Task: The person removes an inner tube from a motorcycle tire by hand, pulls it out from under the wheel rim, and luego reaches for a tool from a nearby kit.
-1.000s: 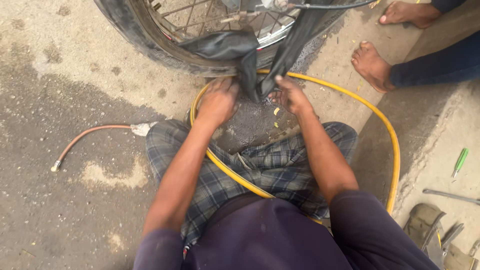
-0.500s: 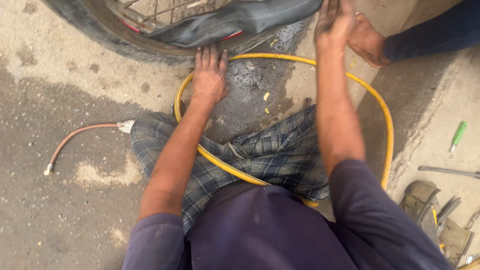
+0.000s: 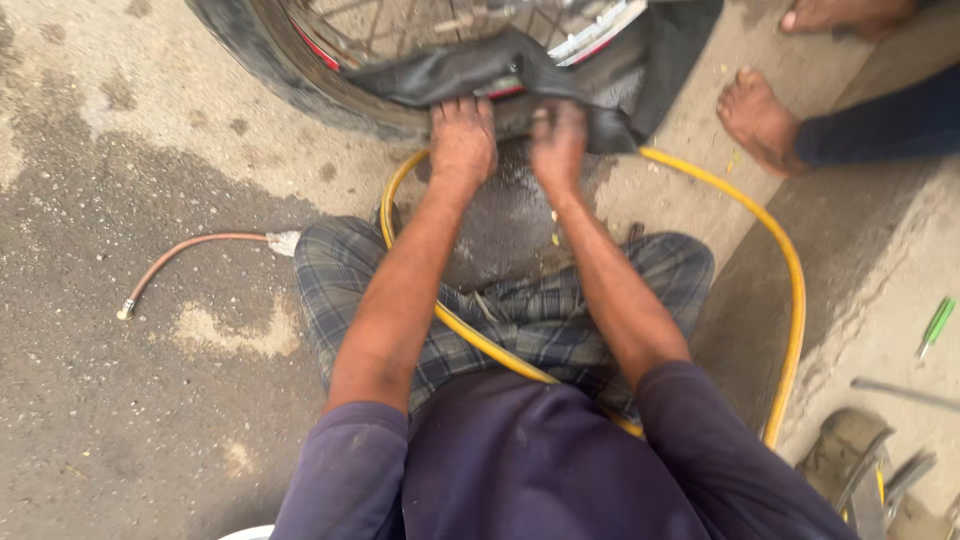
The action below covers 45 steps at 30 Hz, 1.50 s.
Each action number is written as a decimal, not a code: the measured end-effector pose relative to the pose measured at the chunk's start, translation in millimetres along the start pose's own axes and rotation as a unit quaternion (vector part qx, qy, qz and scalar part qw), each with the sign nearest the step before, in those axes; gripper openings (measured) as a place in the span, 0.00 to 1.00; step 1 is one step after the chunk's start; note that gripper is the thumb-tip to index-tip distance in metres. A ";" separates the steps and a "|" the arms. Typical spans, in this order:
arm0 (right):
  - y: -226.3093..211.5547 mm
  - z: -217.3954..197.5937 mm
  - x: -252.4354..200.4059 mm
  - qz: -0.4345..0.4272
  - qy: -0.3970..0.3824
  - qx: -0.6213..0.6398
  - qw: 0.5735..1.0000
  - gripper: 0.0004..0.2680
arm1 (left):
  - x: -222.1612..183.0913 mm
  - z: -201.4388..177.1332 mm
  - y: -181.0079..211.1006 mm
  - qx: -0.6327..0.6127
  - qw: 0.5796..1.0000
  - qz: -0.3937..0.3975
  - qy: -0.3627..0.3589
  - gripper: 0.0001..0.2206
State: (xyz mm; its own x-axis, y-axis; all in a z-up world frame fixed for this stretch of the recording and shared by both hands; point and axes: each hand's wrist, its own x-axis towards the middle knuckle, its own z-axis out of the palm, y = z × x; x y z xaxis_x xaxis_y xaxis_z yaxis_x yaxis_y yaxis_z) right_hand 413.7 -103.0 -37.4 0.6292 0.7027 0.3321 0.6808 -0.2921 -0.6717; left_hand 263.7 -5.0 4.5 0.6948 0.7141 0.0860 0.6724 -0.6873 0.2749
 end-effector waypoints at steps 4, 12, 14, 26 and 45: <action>-10.2 -46.1 64.2 0.010 -0.138 -0.095 0.986 0.11 | 3.3 12.5 -2.8 0.019 0.998 -0.020 -0.059 0.17; -67.1 -44.6 71.4 -0.244 -0.324 -0.343 0.847 0.19 | -6.0 -25.3 12.5 0.074 0.992 -0.017 -0.105 0.24; -68.9 -51.5 66.2 -0.244 -0.292 -0.325 0.866 0.17 | -20.5 -38.1 23.1 0.096 0.987 0.000 -0.132 0.30; -119.8 -65.9 18.8 -0.311 -0.175 -0.087 0.930 0.19 | -33.3 -6.2 35.1 0.164 0.978 0.008 -0.126 0.30; -152.6 39.1 72.5 -0.056 -0.623 -0.141 0.767 0.37 | -41.4 -7.0 42.7 0.103 0.982 0.007 -0.159 0.25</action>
State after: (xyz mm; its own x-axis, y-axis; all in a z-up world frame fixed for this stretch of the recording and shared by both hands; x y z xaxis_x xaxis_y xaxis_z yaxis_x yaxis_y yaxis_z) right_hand 340.7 17.9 63.3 -0.1676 0.7572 -0.6313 0.8689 -0.1890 -0.4575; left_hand 261.8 -63.0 19.4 0.7273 0.6491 -0.2230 0.6764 -0.7329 0.0729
